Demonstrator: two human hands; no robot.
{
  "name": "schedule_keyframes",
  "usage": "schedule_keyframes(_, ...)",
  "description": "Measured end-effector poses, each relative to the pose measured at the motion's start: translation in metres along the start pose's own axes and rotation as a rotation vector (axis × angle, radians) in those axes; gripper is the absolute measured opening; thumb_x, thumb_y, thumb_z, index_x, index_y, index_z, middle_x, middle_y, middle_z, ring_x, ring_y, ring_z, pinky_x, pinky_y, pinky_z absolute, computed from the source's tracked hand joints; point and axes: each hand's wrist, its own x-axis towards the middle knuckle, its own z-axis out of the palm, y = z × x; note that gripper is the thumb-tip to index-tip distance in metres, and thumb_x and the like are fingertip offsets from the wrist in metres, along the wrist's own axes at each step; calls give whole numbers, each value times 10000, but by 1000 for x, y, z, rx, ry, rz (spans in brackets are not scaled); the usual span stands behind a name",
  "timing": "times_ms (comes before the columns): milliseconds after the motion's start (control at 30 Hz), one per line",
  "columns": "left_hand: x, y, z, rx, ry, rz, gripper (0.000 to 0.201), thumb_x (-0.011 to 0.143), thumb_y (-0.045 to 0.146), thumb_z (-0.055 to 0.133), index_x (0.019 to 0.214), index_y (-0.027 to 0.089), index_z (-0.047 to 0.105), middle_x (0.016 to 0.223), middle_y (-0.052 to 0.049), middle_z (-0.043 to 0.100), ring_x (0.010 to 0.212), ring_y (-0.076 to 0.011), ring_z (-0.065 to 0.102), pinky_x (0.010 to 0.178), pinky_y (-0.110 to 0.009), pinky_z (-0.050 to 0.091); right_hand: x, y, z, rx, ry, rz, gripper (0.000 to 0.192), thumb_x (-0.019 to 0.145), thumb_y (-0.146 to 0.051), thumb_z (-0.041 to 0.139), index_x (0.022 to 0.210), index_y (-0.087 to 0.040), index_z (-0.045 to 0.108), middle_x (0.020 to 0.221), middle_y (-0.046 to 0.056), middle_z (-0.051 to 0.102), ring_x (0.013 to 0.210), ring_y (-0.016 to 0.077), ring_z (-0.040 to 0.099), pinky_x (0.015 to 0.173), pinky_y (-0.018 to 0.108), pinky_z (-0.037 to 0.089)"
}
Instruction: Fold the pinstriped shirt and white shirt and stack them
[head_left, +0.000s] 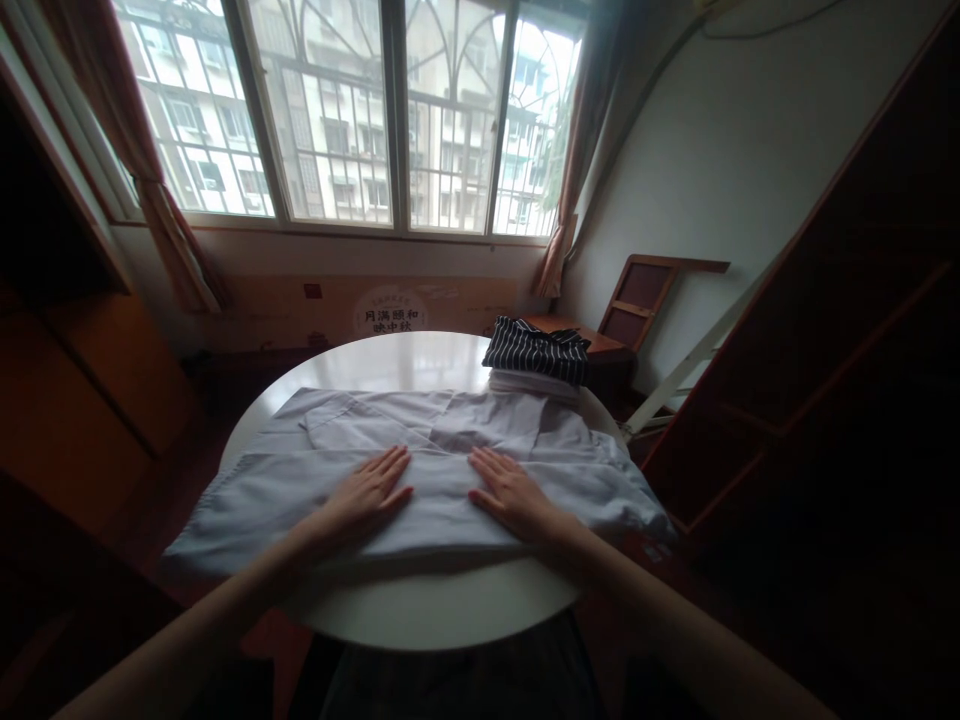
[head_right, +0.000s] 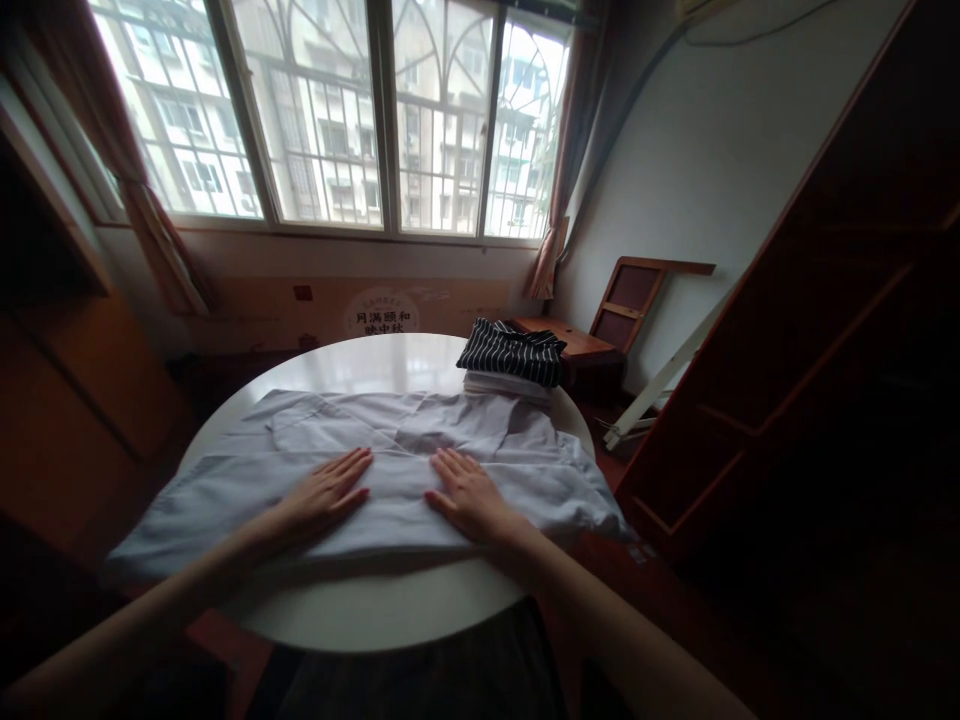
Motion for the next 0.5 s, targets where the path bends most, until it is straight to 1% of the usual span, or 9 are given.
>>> schedule_keyframes(67, -20, -40, -12, 48, -1, -117, 587, 848, 494, 247, 1327, 161, 317, 1395, -66, 289, 1291, -206, 236, 1050, -362, 229, -19, 29, -13, -49, -6, 93, 553, 864, -498, 289, 1323, -195, 344, 1386, 77, 313, 1285, 224, 236, 1037, 429, 214)
schedule_keyframes(133, -41, -79, -23, 101, 4, -253, 590, 846, 477, 231, 1317, 138, 337, 1389, -69, 299, 1293, -207, 230, 1053, -366, 221, -40, 59, -24, -117, -12, 194, 543, 864, -498, 282, 1319, -210, 352, 1384, 66, 319, 1286, 233, 234, 1032, 448, 212)
schedule_keyframes(200, -60, -111, -32, 146, -13, -392, 606, 830, 475, 244, 1310, 120, 351, 1382, -80, 314, 1288, -224, 240, 1048, -381, 227, -61, 85, -32, -195, -11, 309, 538, 860, -495, 284, 1310, -210, 368, 1374, 73, 335, 1280, 247, 246, 1025, 467, 212)
schedule_keyframes(233, -67, -124, -34, 162, -23, -457, 620, 822, 474, 248, 1309, 104, 351, 1379, -93, 316, 1284, -233, 250, 1045, -388, 230, -71, 96, -34, -219, -9, 360, 537, 862, -486, 277, 1310, -203, 368, 1378, 78, 327, 1278, 248, 250, 1023, 469, 217)
schedule_keyframes(300, -79, -140, -36, 172, -42, -521, 627, 815, 466, 243, 1311, 97, 345, 1385, -100, 304, 1285, -240, 246, 1044, -400, 228, -87, 110, -37, -241, 5, 426, 535, 865, -468, 265, 1310, -190, 366, 1380, 79, 323, 1279, 241, 251, 1019, 450, 241)
schedule_keyframes(333, -83, -144, -36, 169, -38, -534, 627, 810, 461, 246, 1309, 95, 348, 1384, -102, 307, 1283, -243, 251, 1042, -403, 230, -94, 114, -39, -239, 9, 435, 533, 865, -460, 263, 1308, -184, 370, 1379, 78, 325, 1278, 237, 253, 1020, 440, 247)
schedule_keyframes(400, -87, -147, -36, 153, 7, -525, 616, 801, 457, 262, 1293, 107, 379, 1370, -103, 338, 1265, -247, 294, 1035, -402, 243, -104, 117, -47, -212, 6, 422, 523, 860, -454, 278, 1291, -183, 399, 1367, 73, 348, 1268, 234, 277, 1019, 422, 258)
schedule_keyframes(467, -87, -147, -39, 120, 75, -504, 572, 794, 467, 286, 1224, 139, 474, 1312, -104, 426, 1202, -251, 396, 1013, -391, 279, -105, 117, -64, -170, -35, 438, 477, 847, -447, 321, 1236, -216, 472, 1321, 61, 422, 1217, 247, 367, 984, 413, 309)
schedule_keyframes(500, -85, -146, -43, 92, 108, -509, 536, 795, 474, 293, 1150, 158, 541, 1252, -102, 492, 1143, -252, 459, 988, -383, 309, -103, 116, -75, -152, -76, 480, 438, 838, -446, 347, 1179, -239, 528, 1264, 58, 490, 1159, 260, 438, 939, 410, 356)
